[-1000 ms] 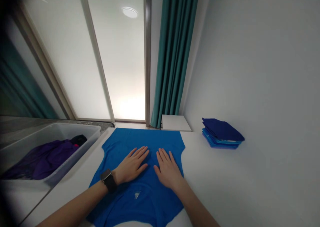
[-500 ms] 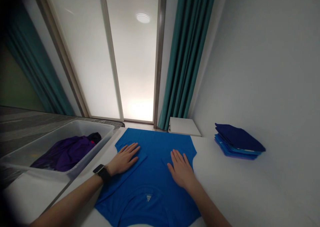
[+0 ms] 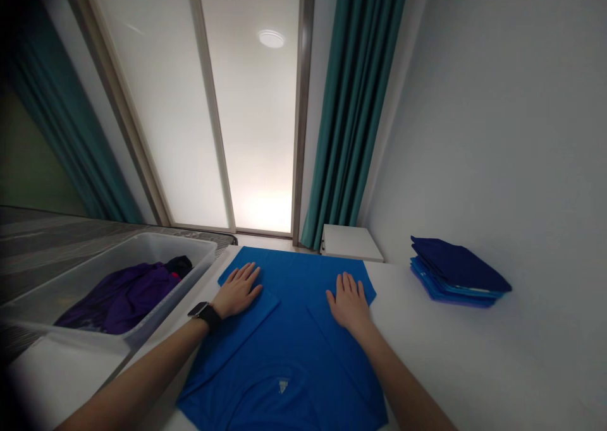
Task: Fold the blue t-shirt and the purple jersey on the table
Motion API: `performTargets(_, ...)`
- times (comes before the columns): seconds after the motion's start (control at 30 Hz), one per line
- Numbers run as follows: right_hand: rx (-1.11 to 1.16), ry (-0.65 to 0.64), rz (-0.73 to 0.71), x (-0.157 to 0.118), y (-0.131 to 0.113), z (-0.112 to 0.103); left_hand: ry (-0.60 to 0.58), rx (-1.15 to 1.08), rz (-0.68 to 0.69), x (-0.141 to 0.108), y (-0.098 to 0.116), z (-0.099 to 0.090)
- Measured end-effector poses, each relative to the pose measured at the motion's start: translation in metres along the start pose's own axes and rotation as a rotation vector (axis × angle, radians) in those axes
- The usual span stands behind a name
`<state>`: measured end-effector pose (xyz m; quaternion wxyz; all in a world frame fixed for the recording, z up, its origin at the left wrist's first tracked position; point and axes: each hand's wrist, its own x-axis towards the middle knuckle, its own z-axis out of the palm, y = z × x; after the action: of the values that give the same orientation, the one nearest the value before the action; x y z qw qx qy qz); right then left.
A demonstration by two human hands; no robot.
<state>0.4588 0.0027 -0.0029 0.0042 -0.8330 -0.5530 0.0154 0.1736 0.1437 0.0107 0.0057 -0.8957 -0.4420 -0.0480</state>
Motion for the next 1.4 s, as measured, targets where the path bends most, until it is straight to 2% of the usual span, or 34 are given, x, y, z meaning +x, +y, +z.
performTargets(0.13,0.040,-0.056,-0.068,0.012,-0.015,-0.006,-0.004,-0.024,0.035,0.011,0.012,0.001)
performTargets(0.27,0.115,-0.069,-0.147,0.020,-0.036,-0.009,0.049,-0.053,0.061,0.022,0.024,0.005)
performTargets(0.4,0.149,-0.086,-0.147,0.022,-0.048,-0.004,0.062,-0.085,0.085,0.026,0.034,0.012)
performTargets(0.63,0.144,-0.069,-0.171,0.014,-0.047,0.006,0.029,-0.102,0.104,0.022,0.036,0.022)
performTargets(0.93,0.124,-0.039,-0.181,0.008,-0.046,0.009,0.009,-0.094,0.097,0.019,0.038,0.020)
performTargets(1.4,0.132,-0.038,-0.192,-0.011,-0.043,0.006,0.031,-0.115,0.093,-0.001,0.043,0.020)
